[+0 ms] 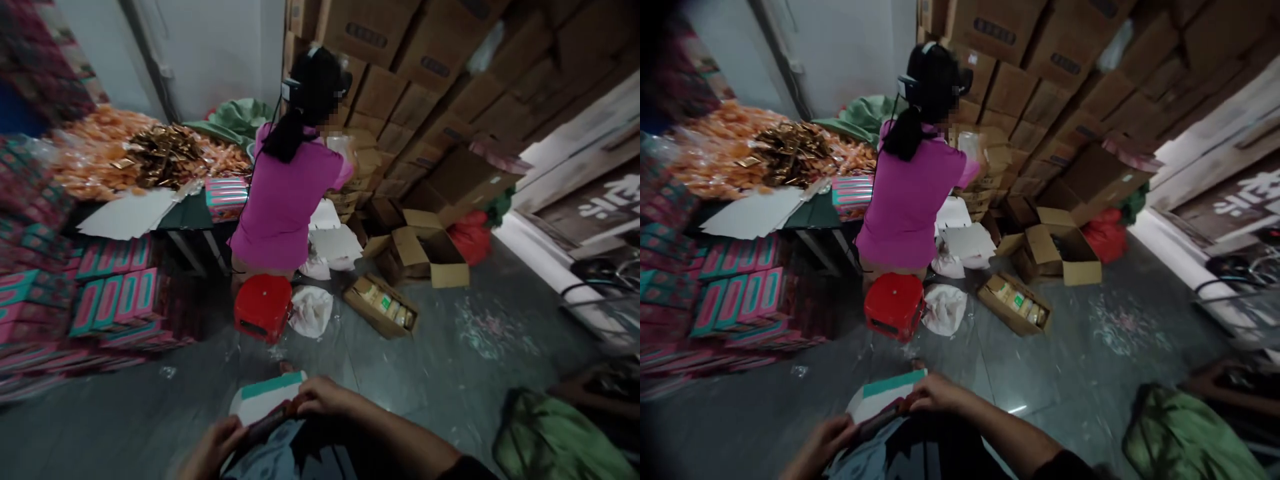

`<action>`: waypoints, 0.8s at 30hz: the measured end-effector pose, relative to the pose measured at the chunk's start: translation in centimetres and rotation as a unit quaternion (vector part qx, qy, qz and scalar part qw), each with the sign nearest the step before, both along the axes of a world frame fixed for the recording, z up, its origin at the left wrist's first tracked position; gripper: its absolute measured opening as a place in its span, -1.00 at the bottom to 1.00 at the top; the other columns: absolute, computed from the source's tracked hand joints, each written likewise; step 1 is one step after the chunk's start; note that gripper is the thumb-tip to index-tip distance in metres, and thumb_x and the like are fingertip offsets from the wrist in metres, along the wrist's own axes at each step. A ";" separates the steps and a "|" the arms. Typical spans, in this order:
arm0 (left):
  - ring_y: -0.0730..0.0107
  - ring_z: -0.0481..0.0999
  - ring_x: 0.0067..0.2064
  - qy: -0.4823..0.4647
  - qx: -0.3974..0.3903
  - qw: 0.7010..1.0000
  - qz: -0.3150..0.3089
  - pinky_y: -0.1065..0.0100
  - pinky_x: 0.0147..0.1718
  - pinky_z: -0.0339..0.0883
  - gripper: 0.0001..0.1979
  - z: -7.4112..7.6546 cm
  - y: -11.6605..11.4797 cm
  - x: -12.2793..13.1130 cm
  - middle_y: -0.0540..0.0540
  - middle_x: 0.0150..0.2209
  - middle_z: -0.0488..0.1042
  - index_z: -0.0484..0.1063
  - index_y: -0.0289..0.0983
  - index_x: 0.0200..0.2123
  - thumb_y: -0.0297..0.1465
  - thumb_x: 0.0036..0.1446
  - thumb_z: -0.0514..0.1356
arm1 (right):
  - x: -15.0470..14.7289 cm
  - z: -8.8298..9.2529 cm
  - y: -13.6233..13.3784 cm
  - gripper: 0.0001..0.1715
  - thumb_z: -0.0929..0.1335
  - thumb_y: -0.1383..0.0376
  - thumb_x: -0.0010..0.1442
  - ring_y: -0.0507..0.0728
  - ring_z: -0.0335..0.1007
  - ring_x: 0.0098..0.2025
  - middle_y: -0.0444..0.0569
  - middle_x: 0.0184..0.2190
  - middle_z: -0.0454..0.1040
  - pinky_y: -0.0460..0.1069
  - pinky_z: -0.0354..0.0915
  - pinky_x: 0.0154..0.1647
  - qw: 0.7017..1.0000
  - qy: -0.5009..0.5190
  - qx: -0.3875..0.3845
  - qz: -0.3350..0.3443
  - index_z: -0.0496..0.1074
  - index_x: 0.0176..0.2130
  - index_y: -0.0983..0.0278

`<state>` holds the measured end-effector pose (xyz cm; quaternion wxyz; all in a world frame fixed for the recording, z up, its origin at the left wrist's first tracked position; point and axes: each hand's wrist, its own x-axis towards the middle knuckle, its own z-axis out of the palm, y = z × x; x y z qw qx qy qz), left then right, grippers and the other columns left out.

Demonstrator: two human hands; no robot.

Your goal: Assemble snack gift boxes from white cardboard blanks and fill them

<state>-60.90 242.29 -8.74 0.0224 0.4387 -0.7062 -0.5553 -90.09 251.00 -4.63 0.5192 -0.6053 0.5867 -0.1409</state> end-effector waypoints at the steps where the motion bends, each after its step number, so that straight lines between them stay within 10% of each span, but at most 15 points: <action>1: 0.28 0.34 -0.46 0.012 -0.016 1.000 -0.019 0.29 -0.41 0.29 -0.30 0.6 -0.6 -1.2 -0.04 -0.56 0.32 0.26 -0.20 -0.68 0.37 -0.17 0.03 | -0.5 0.4 1.3 -0.88 0.42 0.32 0.17 0.02 0.35 -0.38 -0.18 -0.45 0.47 -0.13 0.20 -0.34 0.999 -0.004 -0.021 -0.042 0.59 -0.26 0.27; 6: 0.15 0.48 -0.20 0.117 -0.138 0.983 -0.028 0.23 -0.13 0.35 -0.44 4.9 -3.4 -10.7 -0.20 -0.29 0.47 0.39 -0.24 -0.61 0.06 0.17 0.02 | -4.0 2.9 6.0 -0.86 0.37 0.34 0.23 0.07 0.38 -0.29 -0.08 -0.39 0.47 -0.09 0.22 -0.27 0.942 0.101 -0.230 -0.222 0.56 -0.32 0.27; 10: 0.02 0.35 0.18 0.191 -0.233 0.954 0.004 0.12 0.17 0.20 -0.71 8.2 -4.7 -21.5 -0.25 0.00 0.44 0.53 -0.26 -0.44 -0.20 0.12 0.14 | -8.0 5.1 7.9 -0.75 0.32 0.36 0.30 0.08 0.28 -0.33 -0.07 -0.45 0.40 -0.06 0.12 -0.30 0.827 0.291 -0.388 -0.283 0.48 -0.42 0.27; 15: 0.17 0.41 0.07 0.261 -0.084 0.959 0.074 0.24 0.07 0.27 -0.31 9.9 -4.7 -32.3 -0.20 0.06 0.43 0.34 -0.28 0.20 -0.42 -0.09 0.23 | -12.9 7.6 10.3 -0.73 0.28 0.42 0.32 0.10 0.14 -0.37 -0.07 -0.49 0.37 -0.01 0.01 -0.30 0.707 0.444 -0.477 -0.274 0.46 -0.40 0.27; 19: 0.34 0.45 -0.34 0.233 0.162 0.956 0.069 0.40 -0.35 0.27 -0.56 8.8 -3.1 -35.4 -0.07 -0.37 0.51 0.52 -0.33 -0.14 -0.41 -0.20 0.29 | -15.2 8.2 13.0 -0.77 0.27 0.45 0.31 0.11 0.10 -0.36 -0.07 -0.47 0.38 0.02 -0.03 -0.31 0.687 0.475 -0.486 -0.255 0.47 -0.33 0.27; 24: 0.50 0.19 -0.60 0.195 0.209 0.957 0.047 0.43 -0.59 -0.02 -0.71 7.0 -0.3 -33.7 0.08 -0.64 0.31 0.47 -0.31 -0.37 -0.32 -0.23 0.34 | -15.2 6.1 14.6 -0.73 0.26 0.46 0.31 0.11 0.10 -0.36 -0.07 -0.47 0.34 0.01 -0.03 -0.32 0.698 0.463 -0.485 -0.250 0.45 -0.37 0.26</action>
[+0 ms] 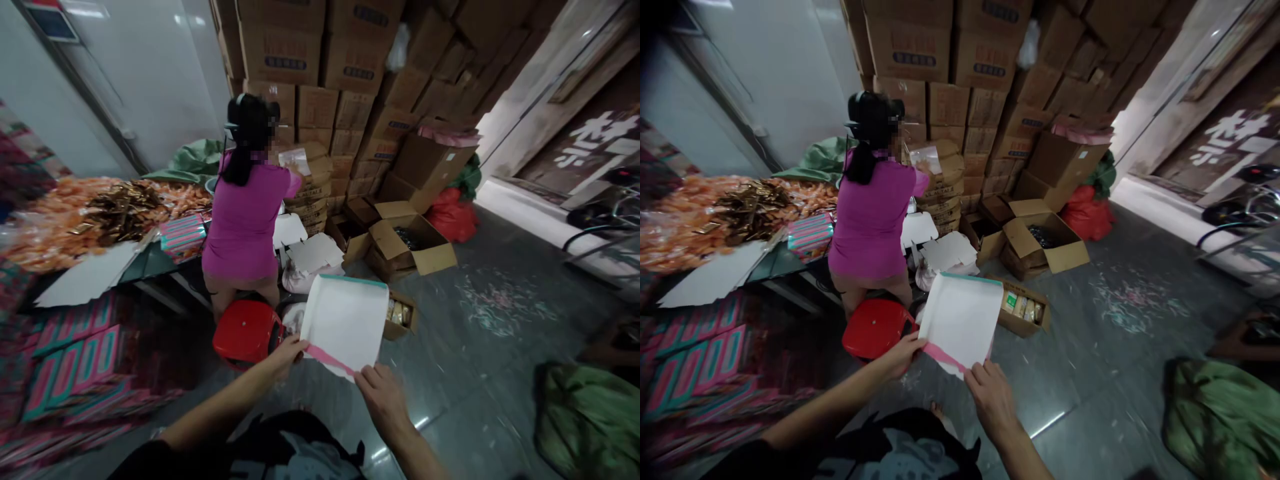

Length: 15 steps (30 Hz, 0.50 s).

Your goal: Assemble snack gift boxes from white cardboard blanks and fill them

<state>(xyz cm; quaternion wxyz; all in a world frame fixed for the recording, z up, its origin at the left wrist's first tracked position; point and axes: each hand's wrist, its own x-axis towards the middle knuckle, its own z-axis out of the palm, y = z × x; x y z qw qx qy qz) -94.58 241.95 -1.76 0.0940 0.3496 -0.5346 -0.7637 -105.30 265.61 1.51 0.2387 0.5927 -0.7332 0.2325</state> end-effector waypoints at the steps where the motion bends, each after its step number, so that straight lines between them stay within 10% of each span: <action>1: 0.50 0.19 -0.60 0.001 0.011 1.000 -0.001 0.43 -0.60 -0.02 -0.68 -0.1 0.4 0.5 0.08 -0.63 0.32 0.46 -0.29 -0.34 -0.27 -0.20 0.34 | 0.1 -0.4 -0.1 -0.73 0.26 0.46 0.31 0.11 0.10 -0.36 -0.08 -0.48 0.34 0.01 -0.03 -0.32 1.000 -0.007 -0.006 0.005 0.44 -0.38 0.26; 6: 0.49 0.28 -0.55 0.059 0.035 0.997 0.043 0.45 -0.55 0.09 -0.61 1.4 0.1 2.1 0.09 -0.55 0.37 0.39 -0.24 -0.26 -0.30 -0.20 0.38 | 0.4 -0.7 -2.3 -0.76 0.28 0.43 0.31 0.11 0.12 -0.37 -0.08 -0.47 0.35 0.02 -0.02 -0.33 0.999 -0.014 -0.025 0.034 0.44 -0.39 0.25; 15: 0.62 0.12 -0.65 0.044 0.072 0.925 0.370 0.51 -0.65 -0.03 -0.78 3.3 -1.6 11.5 0.14 -0.72 0.14 0.17 -0.23 -0.67 -0.50 -0.35 0.23 | 4.2 -0.9 -11.2 -0.86 0.32 0.37 0.31 0.08 0.16 -0.36 -0.08 -0.45 0.38 0.00 0.04 -0.29 0.969 0.017 -0.022 0.246 0.48 -0.29 0.26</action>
